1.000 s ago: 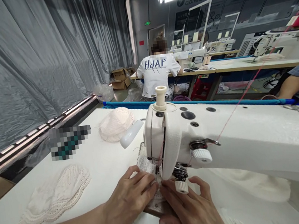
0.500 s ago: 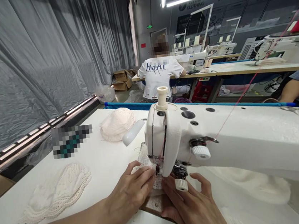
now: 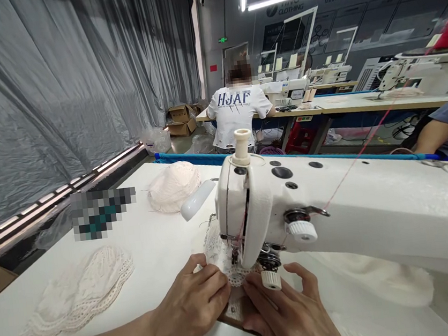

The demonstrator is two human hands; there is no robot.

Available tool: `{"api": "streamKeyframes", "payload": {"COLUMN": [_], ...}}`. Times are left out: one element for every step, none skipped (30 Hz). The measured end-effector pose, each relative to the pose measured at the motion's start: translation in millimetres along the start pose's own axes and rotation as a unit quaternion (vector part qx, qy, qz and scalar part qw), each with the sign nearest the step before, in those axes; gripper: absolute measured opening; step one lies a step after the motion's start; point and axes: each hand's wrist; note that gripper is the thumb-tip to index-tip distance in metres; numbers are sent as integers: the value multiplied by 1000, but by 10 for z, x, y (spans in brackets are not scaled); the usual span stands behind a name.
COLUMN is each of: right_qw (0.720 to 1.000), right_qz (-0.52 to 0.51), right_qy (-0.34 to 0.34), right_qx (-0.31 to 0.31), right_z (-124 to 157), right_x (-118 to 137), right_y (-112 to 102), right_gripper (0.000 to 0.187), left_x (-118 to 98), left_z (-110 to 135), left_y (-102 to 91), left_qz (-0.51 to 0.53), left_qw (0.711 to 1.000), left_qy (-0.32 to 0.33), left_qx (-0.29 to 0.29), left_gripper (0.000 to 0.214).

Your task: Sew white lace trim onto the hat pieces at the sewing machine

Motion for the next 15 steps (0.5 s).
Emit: {"api": "streamKeyframes", "payload": {"right_qw": [1000,1000,999,997,995,996,997,998,998,996,995,993,992,990,989], "right_qz": [-6,-12,-18,-22,-18,-6,15,39,62,82,98,111,124,136,147], "right_qy": [-1,3,11,25,33,30,16,-2,-15,-23,-25,-22,-22,-26,-31], "right_qx": [-9,-23,-43,-71,-87,-88,-69,-44,-25,-10,-5,-12,-14,-14,-14], "right_z": [-5,-12,-19,-27,-33,-37,-38,-36,-32,-28,-26,-26,-29,-36,-45], "right_x": [7,14,18,19,14,2,-16,-39,-63,-84,-100,-109,-111,-106,-98], "right_y": [15,32,47,59,64,61,51,35,16,-6,-27,-47,-67,-85,-102], "right_gripper": [28,28,29,32,36,37,35,32,29,29,29,30,30,31,30], "left_x": [-1,-1,-2,-2,-3,-3,-1,2,8,18,34,55,83,116,156], "left_z": [-2,-4,-5,-6,-7,-7,-7,-7,-7,-6,-6,-5,-4,-3,-2], "left_y": [3,7,13,21,29,37,42,45,44,39,30,19,7,-4,-10], "left_qz": [-3,-7,-13,-18,-22,-24,-24,-23,-21,-20,-19,-18,-17,-14,-10], "left_qw": [1000,1000,1000,1000,1000,1000,1000,1000,999,999,999,999,999,998,998], "left_qy": [0,0,1,1,0,-2,-7,-14,-22,-29,-32,-32,-30,-27,-28], "left_qx": [-5,-9,-10,-9,-6,2,8,15,22,27,31,36,40,45,50], "left_gripper": [24,25,25,24,23,22,20,18,17,15,13,11,9,9,11]}}
Point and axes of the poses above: each hand's wrist, its own z-axis away from the middle knuckle, its own y-axis out of the palm, x = y × z, and after that the axes turned 11 degrees about x, right-handed
